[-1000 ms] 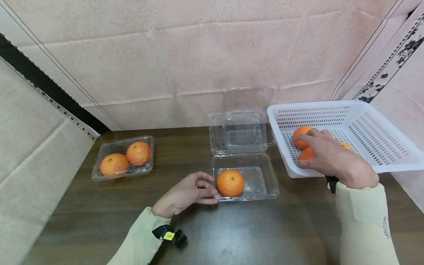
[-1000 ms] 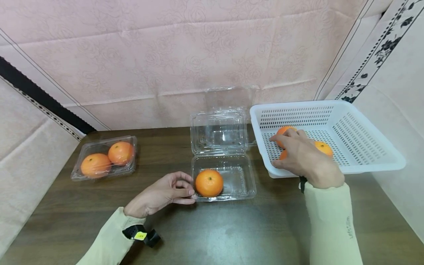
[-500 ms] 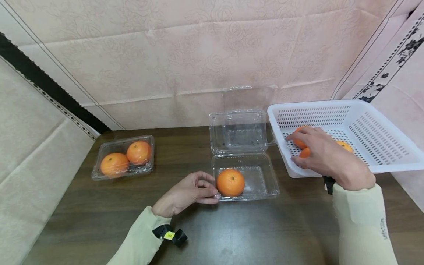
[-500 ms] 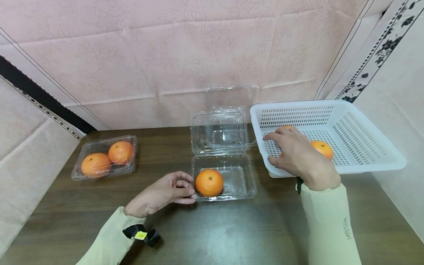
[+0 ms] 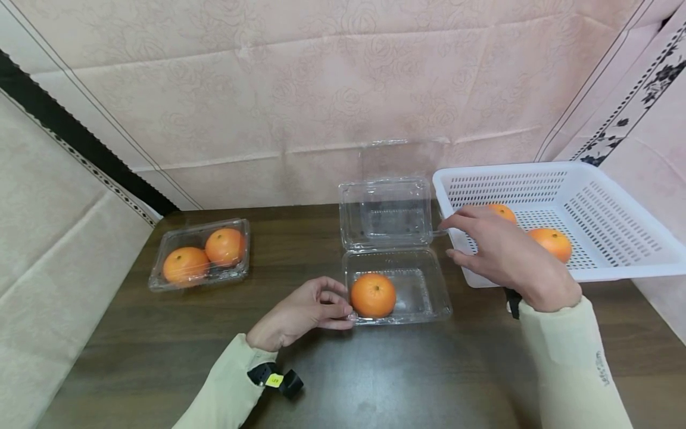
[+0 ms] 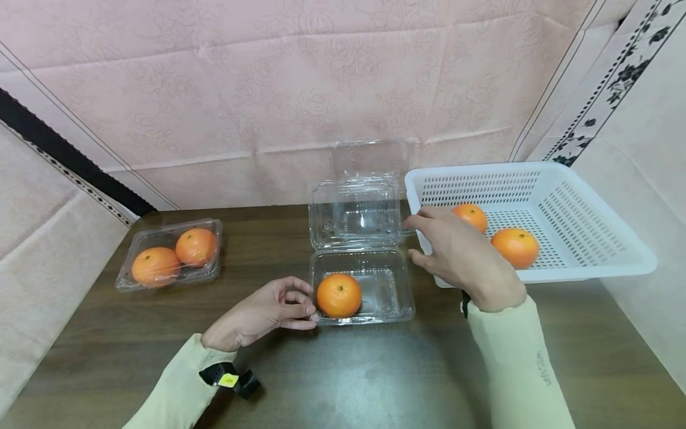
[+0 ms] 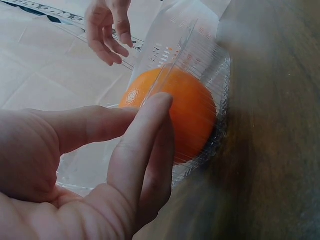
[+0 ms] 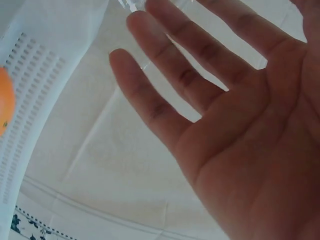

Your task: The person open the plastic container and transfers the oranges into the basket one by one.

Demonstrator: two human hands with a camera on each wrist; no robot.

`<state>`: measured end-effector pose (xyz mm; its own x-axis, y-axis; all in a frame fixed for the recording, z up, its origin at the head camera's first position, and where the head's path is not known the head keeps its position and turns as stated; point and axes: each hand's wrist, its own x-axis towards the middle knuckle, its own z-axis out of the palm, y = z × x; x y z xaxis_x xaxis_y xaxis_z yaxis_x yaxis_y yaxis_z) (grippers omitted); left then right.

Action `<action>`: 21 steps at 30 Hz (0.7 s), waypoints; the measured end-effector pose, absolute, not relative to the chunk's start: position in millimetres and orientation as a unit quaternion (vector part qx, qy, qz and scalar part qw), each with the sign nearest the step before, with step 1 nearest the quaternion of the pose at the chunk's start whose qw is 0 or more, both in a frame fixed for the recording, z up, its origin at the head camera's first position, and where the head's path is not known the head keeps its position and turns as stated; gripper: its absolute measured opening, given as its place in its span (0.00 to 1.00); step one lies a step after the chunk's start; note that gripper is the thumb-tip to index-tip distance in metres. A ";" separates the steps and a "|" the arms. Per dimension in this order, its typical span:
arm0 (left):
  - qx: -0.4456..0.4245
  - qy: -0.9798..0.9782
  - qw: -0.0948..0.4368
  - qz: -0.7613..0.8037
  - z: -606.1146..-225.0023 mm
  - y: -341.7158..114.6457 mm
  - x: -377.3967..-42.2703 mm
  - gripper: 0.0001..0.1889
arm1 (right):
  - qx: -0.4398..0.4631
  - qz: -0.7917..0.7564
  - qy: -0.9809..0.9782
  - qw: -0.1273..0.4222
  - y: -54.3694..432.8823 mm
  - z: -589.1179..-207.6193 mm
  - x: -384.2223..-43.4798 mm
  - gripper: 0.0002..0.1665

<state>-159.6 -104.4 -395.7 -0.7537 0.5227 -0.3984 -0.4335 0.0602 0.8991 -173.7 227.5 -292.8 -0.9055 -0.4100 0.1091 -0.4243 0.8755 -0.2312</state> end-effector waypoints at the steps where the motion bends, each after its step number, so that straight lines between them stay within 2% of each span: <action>1: 0.034 0.639 0.350 0.685 -395.7 -104.5 -159.7 0.22 | 0.218 0.125 -0.967 0.030 225.2 -292.8 -173.3 0.23; 12: 0.029 0.650 0.351 0.673 -392.3 -104.8 -159.9 0.23 | 0.246 0.139 -0.959 0.027 204.6 -296.0 -168.5 0.23; 21: 0.033 0.643 0.350 0.680 -393.3 -104.6 -159.4 0.23 | 0.249 0.142 -0.958 -0.016 196.2 -298.7 -165.6 0.27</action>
<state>-159.4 -104.6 -393.3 -0.7522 0.5189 -0.4062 -0.4349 0.0723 0.8976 -165.6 196.2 -298.7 -0.8750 -0.4824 0.0400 -0.4732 0.8350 -0.2808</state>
